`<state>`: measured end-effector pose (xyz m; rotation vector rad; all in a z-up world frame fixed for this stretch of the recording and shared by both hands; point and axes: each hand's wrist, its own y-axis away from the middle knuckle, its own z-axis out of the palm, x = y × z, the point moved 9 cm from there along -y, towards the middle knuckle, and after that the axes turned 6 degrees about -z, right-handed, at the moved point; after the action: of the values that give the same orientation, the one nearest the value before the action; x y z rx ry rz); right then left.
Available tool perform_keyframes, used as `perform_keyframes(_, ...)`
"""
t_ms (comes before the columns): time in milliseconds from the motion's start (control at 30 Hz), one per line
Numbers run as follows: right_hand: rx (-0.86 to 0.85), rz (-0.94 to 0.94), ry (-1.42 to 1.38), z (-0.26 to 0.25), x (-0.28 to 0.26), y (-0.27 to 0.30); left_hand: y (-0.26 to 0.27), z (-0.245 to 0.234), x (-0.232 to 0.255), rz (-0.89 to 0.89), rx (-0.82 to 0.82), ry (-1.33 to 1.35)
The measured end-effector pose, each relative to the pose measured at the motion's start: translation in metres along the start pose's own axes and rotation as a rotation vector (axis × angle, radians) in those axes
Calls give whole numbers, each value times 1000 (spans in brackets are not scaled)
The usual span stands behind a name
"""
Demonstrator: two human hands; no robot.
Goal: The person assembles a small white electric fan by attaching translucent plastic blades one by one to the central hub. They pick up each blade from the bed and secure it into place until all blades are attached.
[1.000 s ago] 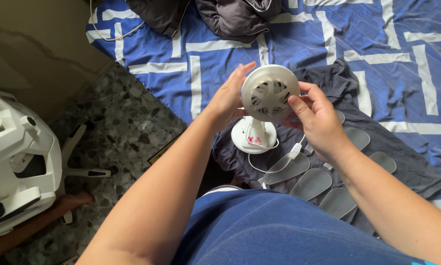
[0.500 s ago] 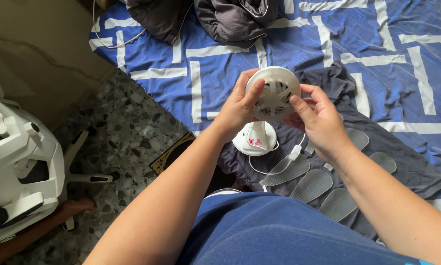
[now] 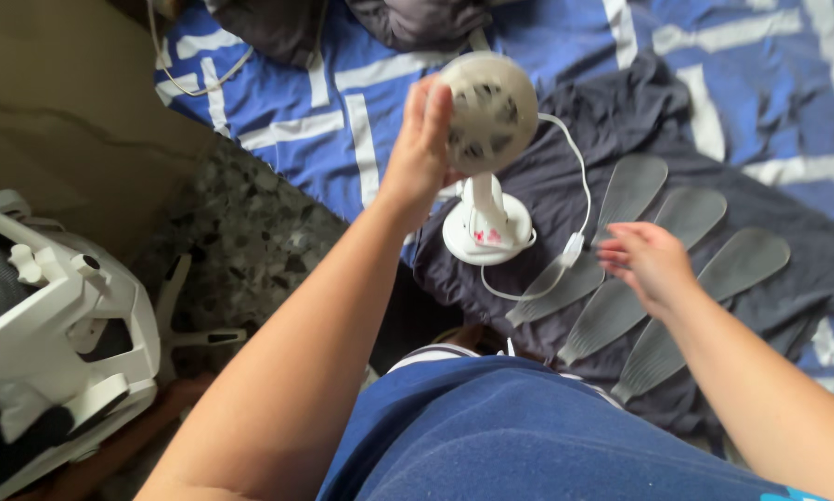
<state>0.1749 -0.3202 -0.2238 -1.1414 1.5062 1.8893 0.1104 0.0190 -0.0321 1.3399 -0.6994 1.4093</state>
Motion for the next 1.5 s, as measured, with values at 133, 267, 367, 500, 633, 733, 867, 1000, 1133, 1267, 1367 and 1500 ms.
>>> perform_keyframes(133, 188, 103, -60, -81, 78, -16, -15, 4, -1, 45, 43, -18)
perform_keyframes(267, 293, 258, 66, -130, 139, -22, -26, 5, -10, 43, 42, 26)
perform_keyframes(367, 337, 440, 127, -148, 183, -21, -38, 5, -22, 40, -8, 46)
perform_keyframes(500, 229, 654, 190, -132, 229, -7, -46, 0, -38, 84, -15, 14)
perform_keyframes(633, 194, 659, 295, -112, 238, 5, -53, 1, -55, 59, -35, 53)
perform_keyframes(733, 270, 626, 398, -119, 239, 6, -52, 1, -58, 67, -28, 49)
perform_keyframes(867, 210, 610, 331, -136, 250, -6, -49, 11, -49, 80, -6, 21)
perform_keyframes(1000, 241, 742, 138, -154, 294, -21, -46, 18, -40, 38, 53, 39)
perform_keyframes(1133, 147, 635, -54, -148, 312, -44, -35, 19, -39, 42, 60, 16)
perform_keyframes(1267, 103, 384, 60, -132, 266, -45, -24, 30, -27, 74, 37, 31)
perform_keyframes(1367, 137, 182, 47, -87, 152, -23, -10, 46, -17, 101, 31, 20)
perform_keyframes(1500, 228, 24, -265, -41, 8, 14, 0, 59, -14, 31, 43, -19)
